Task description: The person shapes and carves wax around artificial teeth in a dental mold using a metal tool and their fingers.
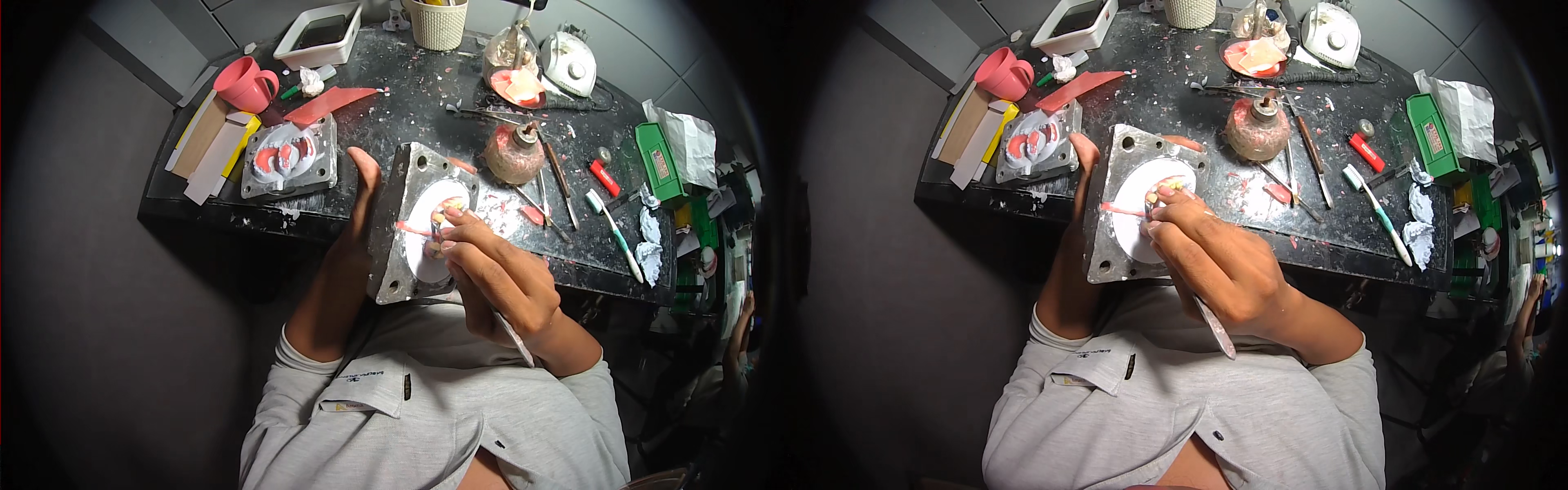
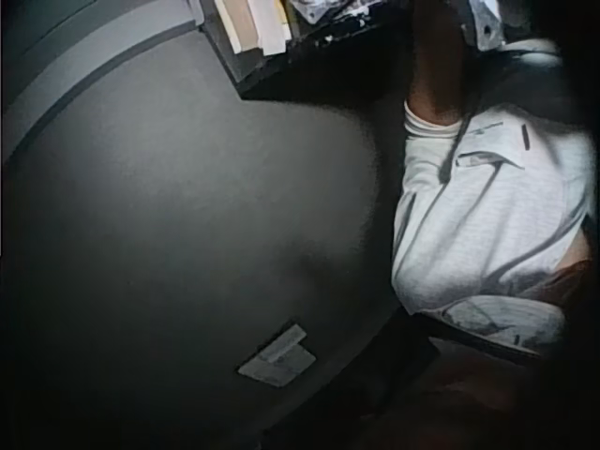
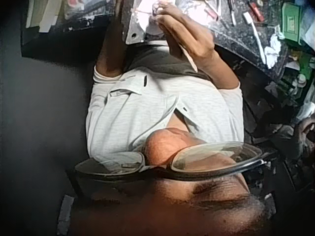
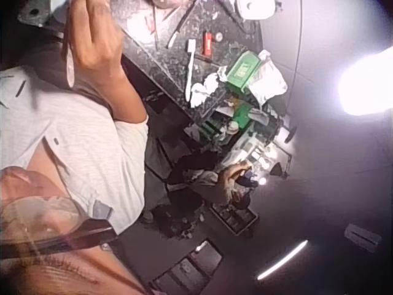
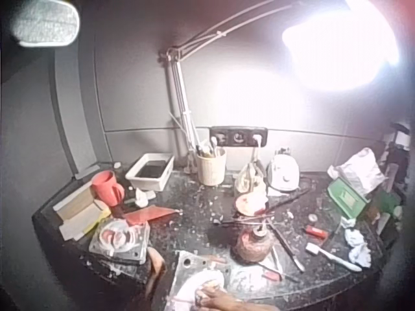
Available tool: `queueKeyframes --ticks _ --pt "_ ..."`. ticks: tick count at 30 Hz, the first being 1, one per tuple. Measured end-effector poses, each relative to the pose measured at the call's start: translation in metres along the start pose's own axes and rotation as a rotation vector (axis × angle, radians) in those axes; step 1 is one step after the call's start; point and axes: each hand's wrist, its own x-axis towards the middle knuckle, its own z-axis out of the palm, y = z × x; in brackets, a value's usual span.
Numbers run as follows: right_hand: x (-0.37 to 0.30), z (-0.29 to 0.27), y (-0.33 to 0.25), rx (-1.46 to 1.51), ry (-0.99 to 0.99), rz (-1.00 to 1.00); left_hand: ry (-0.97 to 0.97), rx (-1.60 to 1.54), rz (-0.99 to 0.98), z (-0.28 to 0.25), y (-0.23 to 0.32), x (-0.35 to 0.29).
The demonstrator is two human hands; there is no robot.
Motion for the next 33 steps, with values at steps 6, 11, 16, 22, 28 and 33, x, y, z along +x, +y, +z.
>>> queueKeyframes --ticks 6,11,16,22,28,33 --pt "0.003 -0.002 -0.006 0.05 0.02 0.088 0.04 0.052 0.009 -0.003 0.001 0.001" --pt "0.002 0.0 -0.006 0.031 0.073 0.096 0.009 0.031 -0.009 -0.001 -0.002 0.003" --pt "0.004 -0.015 -0.002 0.417 0.006 0.263 -0.192 -0.174 -0.097 -0.036 0.005 0.01" --pt "-0.012 -0.036 0.03 0.486 0.478 0.297 -0.052 -0.226 -0.151 -0.012 0.01 0.004" --pt "-0.024 -0.042 0.036 0.52 0.484 0.423 -0.318 -0.396 -0.221 -0.028 0.009 0.012" --pt "-0.024 -0.033 0.035 0.504 0.457 0.391 -0.276 -0.3 -0.181 -0.032 0.007 0.011"
